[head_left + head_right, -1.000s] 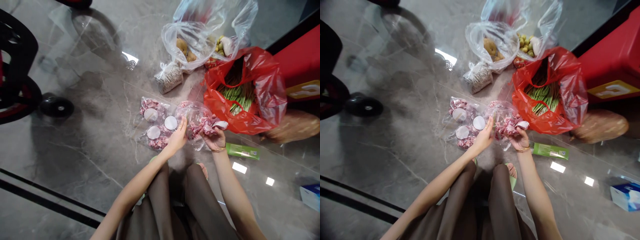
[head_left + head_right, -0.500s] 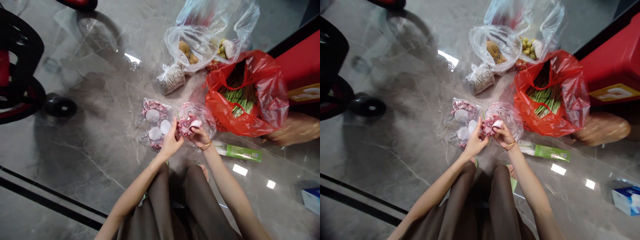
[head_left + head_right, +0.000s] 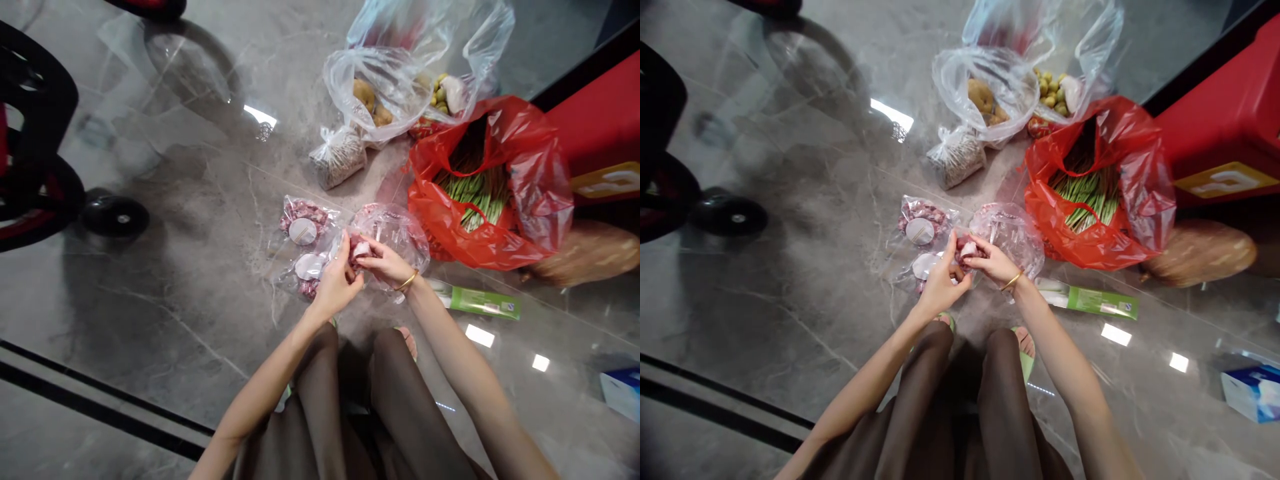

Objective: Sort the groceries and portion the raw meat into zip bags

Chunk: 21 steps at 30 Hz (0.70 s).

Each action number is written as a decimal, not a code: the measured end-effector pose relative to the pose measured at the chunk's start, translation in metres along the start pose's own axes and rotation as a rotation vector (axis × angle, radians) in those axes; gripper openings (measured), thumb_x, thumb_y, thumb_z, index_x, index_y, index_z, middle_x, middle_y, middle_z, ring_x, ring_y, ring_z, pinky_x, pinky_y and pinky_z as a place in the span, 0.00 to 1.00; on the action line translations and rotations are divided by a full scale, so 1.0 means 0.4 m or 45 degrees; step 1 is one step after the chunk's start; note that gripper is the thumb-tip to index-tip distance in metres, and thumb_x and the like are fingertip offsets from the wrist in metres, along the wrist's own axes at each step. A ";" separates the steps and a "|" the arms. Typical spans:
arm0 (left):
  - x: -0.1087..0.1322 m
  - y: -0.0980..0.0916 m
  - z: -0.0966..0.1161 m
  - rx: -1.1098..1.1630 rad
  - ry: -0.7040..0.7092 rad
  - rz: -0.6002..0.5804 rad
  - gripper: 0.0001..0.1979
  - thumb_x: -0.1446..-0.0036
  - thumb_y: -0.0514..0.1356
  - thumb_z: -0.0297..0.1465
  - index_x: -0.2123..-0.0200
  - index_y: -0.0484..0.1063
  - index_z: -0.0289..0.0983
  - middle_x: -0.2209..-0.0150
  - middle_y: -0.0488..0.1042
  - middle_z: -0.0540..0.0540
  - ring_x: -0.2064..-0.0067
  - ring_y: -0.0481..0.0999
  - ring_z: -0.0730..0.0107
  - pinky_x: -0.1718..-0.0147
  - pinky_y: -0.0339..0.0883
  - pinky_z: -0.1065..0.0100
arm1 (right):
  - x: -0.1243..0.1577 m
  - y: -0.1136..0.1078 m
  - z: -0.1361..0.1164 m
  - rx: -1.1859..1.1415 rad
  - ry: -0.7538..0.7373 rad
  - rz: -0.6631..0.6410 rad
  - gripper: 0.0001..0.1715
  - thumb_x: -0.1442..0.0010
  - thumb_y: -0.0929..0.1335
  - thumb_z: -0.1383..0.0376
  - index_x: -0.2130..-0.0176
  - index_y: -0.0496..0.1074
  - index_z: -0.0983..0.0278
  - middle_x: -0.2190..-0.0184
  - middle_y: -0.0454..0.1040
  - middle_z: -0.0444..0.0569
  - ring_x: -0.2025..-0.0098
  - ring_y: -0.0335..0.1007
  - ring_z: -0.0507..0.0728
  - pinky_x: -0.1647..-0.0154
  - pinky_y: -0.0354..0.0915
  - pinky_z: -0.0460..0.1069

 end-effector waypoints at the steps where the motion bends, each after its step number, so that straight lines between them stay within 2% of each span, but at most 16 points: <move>1: 0.001 0.001 0.001 -0.006 0.010 0.002 0.46 0.48 0.55 0.25 0.32 0.29 0.33 0.72 0.73 0.52 0.76 0.69 0.75 0.67 0.70 0.70 | -0.004 0.003 0.006 0.108 -0.037 0.027 0.34 0.56 0.73 0.67 0.48 0.68 0.58 0.56 0.74 0.43 0.56 0.71 0.53 0.49 0.67 0.50; 4: 0.007 0.005 0.005 -0.039 0.057 0.017 0.47 0.49 0.55 0.23 0.32 0.31 0.34 0.62 0.76 0.45 0.73 0.71 0.75 0.65 0.70 0.69 | -0.026 0.018 0.026 0.536 -0.148 0.116 0.37 0.50 0.68 0.69 0.41 0.61 0.61 0.49 0.70 0.50 0.49 0.68 0.56 0.42 0.62 0.55; 7: 0.017 0.002 0.009 -0.084 0.085 0.046 0.48 0.53 0.55 0.22 0.32 0.33 0.37 0.48 0.71 0.39 0.72 0.71 0.76 0.66 0.70 0.70 | -0.052 0.056 0.025 0.940 -0.239 0.104 0.37 0.48 0.66 0.72 0.39 0.58 0.65 0.46 0.68 0.56 0.45 0.66 0.60 0.40 0.59 0.58; 8: 0.021 -0.003 0.009 -0.093 0.076 0.052 0.48 0.53 0.55 0.22 0.32 0.32 0.38 0.48 0.71 0.38 0.72 0.71 0.77 0.67 0.70 0.71 | -0.056 0.072 0.015 1.029 -0.245 0.094 0.38 0.48 0.65 0.73 0.39 0.58 0.66 0.46 0.68 0.58 0.45 0.65 0.60 0.40 0.59 0.58; 10: 0.028 -0.023 0.009 -0.095 0.020 0.065 0.48 0.51 0.55 0.23 0.32 0.30 0.37 0.53 0.75 0.41 0.76 0.69 0.78 0.70 0.70 0.71 | -0.047 0.103 -0.024 1.130 -0.218 0.063 0.37 0.48 0.64 0.74 0.39 0.58 0.68 0.47 0.69 0.59 0.45 0.66 0.61 0.41 0.60 0.59; 12: 0.035 -0.056 0.010 -0.057 -0.051 0.086 0.48 0.49 0.56 0.26 0.32 0.28 0.38 0.59 0.77 0.44 0.79 0.68 0.78 0.73 0.70 0.71 | -0.012 0.117 -0.083 1.141 -0.192 -0.057 0.31 0.46 0.64 0.73 0.42 0.63 0.68 0.49 0.71 0.57 0.48 0.68 0.60 0.42 0.61 0.58; 13: 0.039 -0.076 0.010 -0.028 -0.075 0.109 0.48 0.48 0.56 0.27 0.32 0.28 0.39 0.58 0.77 0.44 0.79 0.67 0.79 0.74 0.70 0.71 | 0.013 0.113 -0.115 1.116 -0.201 -0.158 0.26 0.44 0.64 0.71 0.45 0.66 0.68 0.51 0.73 0.55 0.50 0.70 0.60 0.44 0.63 0.56; 14: 0.043 -0.098 0.012 0.001 -0.085 0.143 0.47 0.47 0.57 0.30 0.32 0.28 0.41 0.54 0.75 0.42 0.79 0.68 0.79 0.75 0.70 0.70 | 0.038 0.099 -0.144 1.073 -0.237 -0.239 0.22 0.41 0.63 0.67 0.47 0.69 0.66 0.53 0.75 0.53 0.52 0.71 0.58 0.46 0.65 0.55; 15: 0.048 -0.120 0.014 0.023 -0.081 0.183 0.47 0.46 0.58 0.32 0.32 0.29 0.43 0.47 0.72 0.39 0.78 0.69 0.79 0.75 0.70 0.70 | 0.059 0.075 -0.168 1.030 -0.279 -0.232 0.19 0.39 0.62 0.64 0.49 0.70 0.66 0.55 0.76 0.51 0.54 0.73 0.57 0.49 0.67 0.53; 16: 0.051 -0.141 0.016 0.038 -0.070 0.223 0.47 0.46 0.59 0.35 0.32 0.30 0.46 0.41 0.65 0.37 0.76 0.70 0.79 0.75 0.71 0.69 | 0.075 0.041 -0.181 1.043 -0.296 -0.131 0.19 0.38 0.61 0.64 0.51 0.71 0.65 0.57 0.77 0.50 0.56 0.74 0.56 0.52 0.68 0.51; 18: 0.054 -0.174 0.023 0.054 -0.049 0.280 0.49 0.48 0.62 0.38 0.32 0.32 0.50 0.35 0.55 0.37 0.74 0.71 0.78 0.75 0.71 0.67 | 0.079 -0.040 -0.171 1.337 -0.179 0.174 0.16 0.40 0.62 0.68 0.53 0.72 0.66 0.58 0.77 0.51 0.57 0.74 0.57 0.52 0.68 0.51; 19: 0.053 -0.183 0.026 0.063 -0.050 0.285 0.50 0.50 0.63 0.39 0.32 0.32 0.51 0.35 0.55 0.37 0.74 0.71 0.77 0.75 0.71 0.67 | 0.069 -0.078 -0.147 1.566 -0.046 0.272 0.15 0.43 0.64 0.71 0.56 0.74 0.67 0.59 0.77 0.54 0.56 0.74 0.59 0.51 0.67 0.53; 20: 0.049 -0.186 0.029 0.072 -0.064 0.275 0.52 0.51 0.64 0.39 0.32 0.32 0.50 0.38 0.60 0.37 0.74 0.71 0.77 0.76 0.71 0.68 | 0.053 -0.111 -0.114 1.767 0.116 0.311 0.15 0.45 0.65 0.72 0.57 0.74 0.68 0.60 0.77 0.57 0.55 0.74 0.61 0.50 0.66 0.54; 21: 0.043 -0.184 0.031 0.071 -0.091 0.256 0.52 0.51 0.65 0.38 0.32 0.32 0.48 0.43 0.67 0.39 0.75 0.70 0.77 0.76 0.69 0.69 | 0.033 -0.136 -0.075 1.902 0.191 0.290 0.17 0.46 0.67 0.73 0.54 0.74 0.69 0.57 0.76 0.59 0.52 0.72 0.63 0.49 0.65 0.55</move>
Point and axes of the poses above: each hand's wrist, its own x-axis away from the middle knuckle, its own y-axis out of the palm, z = x × y, the point moved 1 cm from there along -x, towards the middle knuckle
